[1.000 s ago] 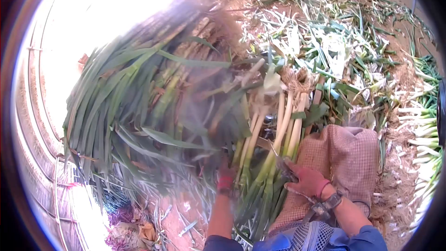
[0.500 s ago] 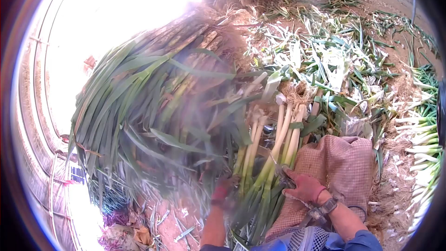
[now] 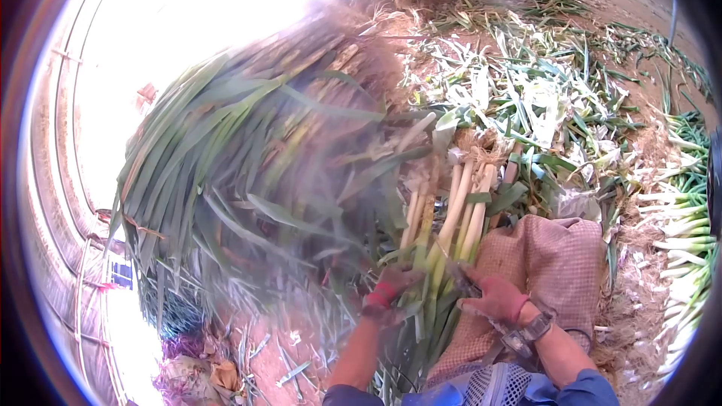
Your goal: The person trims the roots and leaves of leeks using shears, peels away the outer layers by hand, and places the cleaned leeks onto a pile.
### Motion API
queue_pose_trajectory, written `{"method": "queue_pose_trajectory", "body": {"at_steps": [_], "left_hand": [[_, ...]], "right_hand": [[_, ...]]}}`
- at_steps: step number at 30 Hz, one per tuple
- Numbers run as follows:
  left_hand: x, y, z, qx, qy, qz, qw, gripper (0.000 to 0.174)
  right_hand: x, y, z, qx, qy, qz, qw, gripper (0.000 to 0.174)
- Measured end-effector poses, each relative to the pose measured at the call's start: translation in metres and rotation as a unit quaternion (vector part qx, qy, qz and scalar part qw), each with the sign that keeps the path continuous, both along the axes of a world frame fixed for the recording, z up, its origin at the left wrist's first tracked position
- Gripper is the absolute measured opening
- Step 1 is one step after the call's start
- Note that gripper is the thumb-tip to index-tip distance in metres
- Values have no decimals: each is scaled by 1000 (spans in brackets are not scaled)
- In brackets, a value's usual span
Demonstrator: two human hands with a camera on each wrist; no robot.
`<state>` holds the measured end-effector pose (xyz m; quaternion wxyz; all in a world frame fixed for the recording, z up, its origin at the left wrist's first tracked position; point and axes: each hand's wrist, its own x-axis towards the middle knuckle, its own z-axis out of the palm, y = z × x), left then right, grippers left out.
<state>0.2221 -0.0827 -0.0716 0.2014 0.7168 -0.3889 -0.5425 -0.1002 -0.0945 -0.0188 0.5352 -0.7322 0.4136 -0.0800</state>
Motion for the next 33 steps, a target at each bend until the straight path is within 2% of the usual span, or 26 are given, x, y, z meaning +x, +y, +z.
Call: {"method": "queue_pose_trajectory", "body": {"at_steps": [2,3,4,5,7,8,10,11,14,15,18,22,28,33], "left_hand": [[-4,-1,7,-62,-75,-71,993,51],[1,-7,-1,-58,-73,-67,993,51],[6,-14,-13,-56,-117,-97,987,56],[8,-11,-23,-46,-158,-130,978,60],[-2,-12,-11,-26,-237,-94,967,58],[-5,-16,-6,-27,-233,-87,968,55],[-9,-12,-1,-13,-222,-82,971,52],[-11,-12,0,-27,-226,-80,970,50],[-19,-10,16,-35,-241,-74,967,48],[-21,-13,22,-34,-255,-71,964,49],[-25,-13,28,-28,-274,-60,959,51],[-28,-13,34,-29,-260,-57,963,53],[-30,-13,31,-28,-264,-55,963,51],[-29,-10,22,-26,-276,-66,959,50]], "right_hand": [[4,0,0,-19,13,31,999,92],[7,-2,-3,-8,-52,-2,999,91],[7,2,-4,10,-114,-35,993,90],[5,2,-1,29,-106,-31,993,90],[4,-10,7,2,-81,-29,996,89],[3,-7,7,21,-73,-30,997,89],[2,2,10,-18,-77,32,996,88],[3,1,20,1,-42,42,998,87],[6,-4,19,50,-6,5,999,87],[5,0,8,12,-44,18,999,87],[8,14,13,21,-51,75,996,87],[19,1,22,65,13,16,998,88],[27,-21,20,43,7,-1,999,86],[46,-74,24,11,80,-36,996,84]]}}
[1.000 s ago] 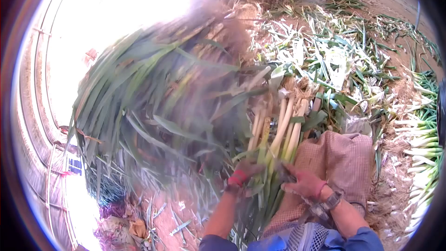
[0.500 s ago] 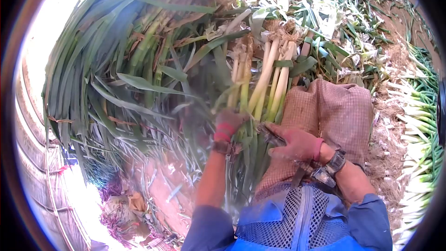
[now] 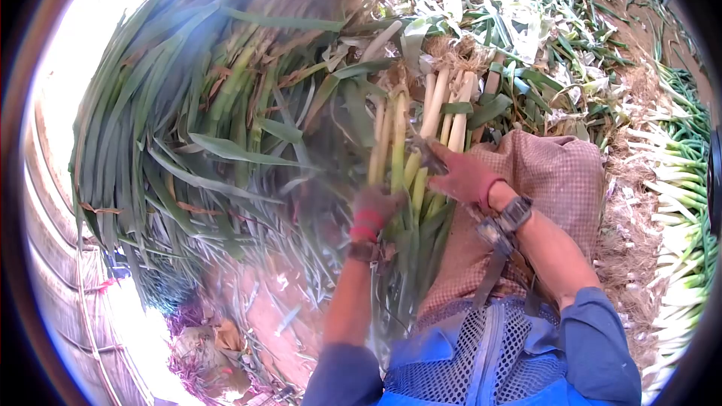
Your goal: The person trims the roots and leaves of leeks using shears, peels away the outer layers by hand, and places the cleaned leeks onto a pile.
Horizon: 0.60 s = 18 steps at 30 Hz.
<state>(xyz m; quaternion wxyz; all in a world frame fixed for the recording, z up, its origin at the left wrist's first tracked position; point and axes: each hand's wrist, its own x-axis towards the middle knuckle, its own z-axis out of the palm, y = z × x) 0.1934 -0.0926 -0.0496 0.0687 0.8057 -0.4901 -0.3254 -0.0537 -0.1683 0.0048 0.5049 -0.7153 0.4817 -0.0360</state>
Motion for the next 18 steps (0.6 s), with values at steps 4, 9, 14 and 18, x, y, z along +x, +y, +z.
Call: {"method": "queue_pose_trajectory", "body": {"at_steps": [4,9,14,18], "left_hand": [[-5,2,4,1,-17,-9,1000,49],[-2,9,1,-17,39,-9,999,47],[-9,8,10,-18,18,-9,1000,46],[-6,11,2,-35,-9,-22,999,45]], "right_hand": [[11,-28,-8,-12,18,-28,999,83],[16,-40,-9,-28,24,-29,999,80],[9,-30,-11,-44,23,-18,999,81],[-12,16,8,46,-24,39,998,85]]}}
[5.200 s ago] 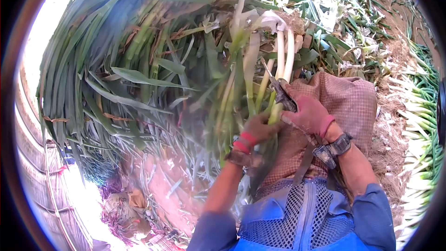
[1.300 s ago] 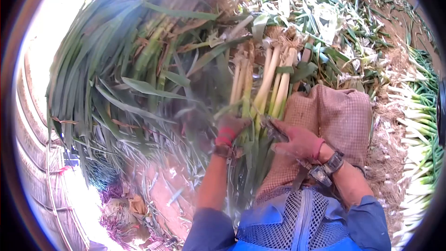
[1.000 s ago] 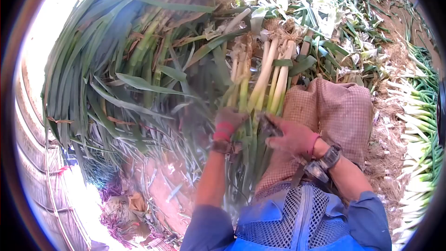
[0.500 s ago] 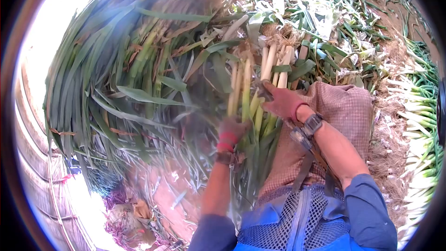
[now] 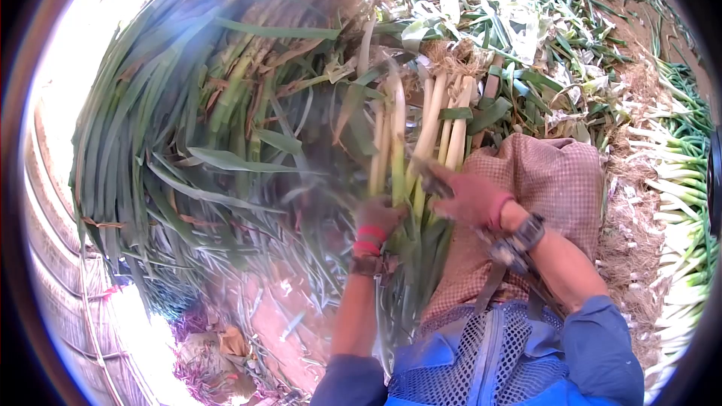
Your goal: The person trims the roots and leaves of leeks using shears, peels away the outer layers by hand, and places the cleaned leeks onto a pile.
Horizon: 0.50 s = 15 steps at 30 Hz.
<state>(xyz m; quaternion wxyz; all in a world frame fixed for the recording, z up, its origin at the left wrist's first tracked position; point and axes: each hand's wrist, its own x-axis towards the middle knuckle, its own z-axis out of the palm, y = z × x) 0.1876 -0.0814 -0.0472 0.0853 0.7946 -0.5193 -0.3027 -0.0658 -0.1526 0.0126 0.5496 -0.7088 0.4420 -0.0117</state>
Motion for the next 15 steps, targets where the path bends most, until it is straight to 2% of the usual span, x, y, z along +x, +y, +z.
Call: {"method": "queue_pose_trajectory", "body": {"at_steps": [1,3,7,10,12,13,15], "left_hand": [[0,1,0,1,1,-1,1000,45],[-4,1,7,10,3,-2,1000,41],[-5,2,8,2,-9,-4,1000,41],[-2,7,3,3,19,8,1000,36],[4,8,-6,7,53,19,998,45],[5,9,-10,10,54,21,998,45],[5,9,-11,-44,74,51,995,59]], "right_hand": [[-6,14,3,1,1,-1,1000,85],[-16,38,5,-4,3,61,998,87],[-24,53,3,3,15,64,998,89],[-30,54,6,34,23,22,999,90],[-39,63,7,-12,-72,25,997,89],[-42,69,12,-9,-71,26,997,89],[-46,81,24,42,-106,74,991,88]]}}
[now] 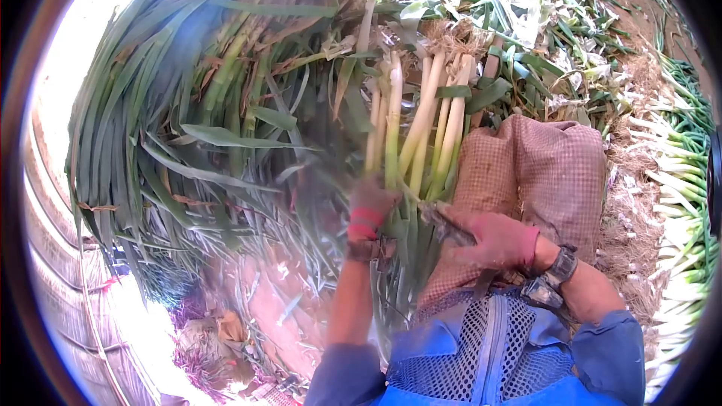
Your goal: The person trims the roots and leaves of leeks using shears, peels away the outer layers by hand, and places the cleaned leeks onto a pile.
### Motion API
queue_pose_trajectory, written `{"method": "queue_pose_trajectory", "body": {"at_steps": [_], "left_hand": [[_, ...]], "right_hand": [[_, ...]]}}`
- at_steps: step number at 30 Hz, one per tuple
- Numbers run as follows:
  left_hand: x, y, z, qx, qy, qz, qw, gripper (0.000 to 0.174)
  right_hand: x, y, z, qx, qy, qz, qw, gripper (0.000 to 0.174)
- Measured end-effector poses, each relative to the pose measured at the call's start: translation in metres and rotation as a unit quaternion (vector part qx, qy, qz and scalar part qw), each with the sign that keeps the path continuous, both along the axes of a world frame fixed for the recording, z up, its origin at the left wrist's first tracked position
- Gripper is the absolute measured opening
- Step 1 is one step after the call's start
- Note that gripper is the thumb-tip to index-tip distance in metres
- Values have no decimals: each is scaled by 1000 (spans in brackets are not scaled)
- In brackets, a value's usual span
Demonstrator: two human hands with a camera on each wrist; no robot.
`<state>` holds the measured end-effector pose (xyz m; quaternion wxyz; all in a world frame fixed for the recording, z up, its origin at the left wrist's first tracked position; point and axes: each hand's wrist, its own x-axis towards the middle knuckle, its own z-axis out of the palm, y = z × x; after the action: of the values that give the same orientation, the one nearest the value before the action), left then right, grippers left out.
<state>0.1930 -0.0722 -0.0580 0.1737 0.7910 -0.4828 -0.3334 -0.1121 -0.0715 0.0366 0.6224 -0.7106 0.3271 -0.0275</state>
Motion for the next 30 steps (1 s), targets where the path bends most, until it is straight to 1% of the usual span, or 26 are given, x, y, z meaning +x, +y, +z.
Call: {"method": "queue_pose_trajectory", "body": {"at_steps": [1,2,3,4,5,6,7,9,10,11,13,14,15,16,17,19,21,22,23,24,25,26,27,28,29,30], "left_hand": [[-1,-1,0,0,-1,0,1000,59],[-4,-1,5,-3,-47,-12,999,63],[-7,-1,9,-6,-93,-23,995,68],[-8,0,12,-7,-94,-23,995,68],[-8,1,12,-34,-76,-20,996,68],[-8,4,11,-60,-59,-17,996,68],[-6,6,9,-59,-60,-16,996,68],[-4,4,5,-78,-110,-21,991,69],[-3,4,3,-80,-110,-22,990,69],[-5,4,8,-70,-120,-27,990,69],[-3,6,12,-60,-133,-33,989,69],[0,6,10,-68,-105,-27,992,68],[1,6,11,-76,-78,-20,994,66],[3,5,12,-79,-79,-21,994,66],[3,5,14,-75,-71,-23,994,63],[0,3,22,-76,-63,-27,995,60],[-7,4,38,-62,42,21,997,53],[-1,6,32,-68,42,18,997,53],[9,9,20,-73,31,-19,997,53],[16,5,16,-86,20,-58,994,52],[10,3,36,-66,25,-63,996,55],[5,3,55,-49,29,-69,996,58],[7,-10,62,-67,100,-43,992,62],[10,-1,59,-51,175,-11,983,67],[12,-4,62,-62,177,-15,982,67],[15,-5,65,-36,176,-16,984,67]], "right_hand": [[2,2,-2,6,2,15,1000,90],[4,0,2,6,1,14,1000,90],[8,-5,10,33,60,19,997,90],[9,-8,15,60,119,25,991,90],[8,-5,7,59,118,25,991,90],[5,2,-7,21,49,21,998,90],[3,7,-16,-16,-21,18,999,91],[8,6,-11,-13,4,3,1000,90],[11,4,-9,-7,29,-12,999,90],[15,-1,-13,-8,29,-13,999,90],[28,-22,-26,-42,71,-48,995,89],[33,-33,-20,-44,69,-49,995,89],[39,-46,-10,-29,96,-56,993,87],[42,-56,-4,-13,123,-63,990,86],[45,-64,-14,-16,122,-64,990,86],[56,-78,-53,-88,82,-124,985,83],[64,-93,-60,-110,90,-140,980,80],[66,-100,-63,-130,99,-154,974,77],[63,-106,-11,6,156,-126,980,74],[66,-109,-41,-61,133,-106,983,74],[67,-109,-74,-137,111,-89,980,74],[63,-84,-83,-114,69,-85,988,77],[62,-84,-77,-109,26,-80,990,79],[60,-86,-71,-125,26,-84,988,79],[58,-83,-64,-119,50,-88,988,82],[55,-78,-53,-110,75,-90,987,85]]}}
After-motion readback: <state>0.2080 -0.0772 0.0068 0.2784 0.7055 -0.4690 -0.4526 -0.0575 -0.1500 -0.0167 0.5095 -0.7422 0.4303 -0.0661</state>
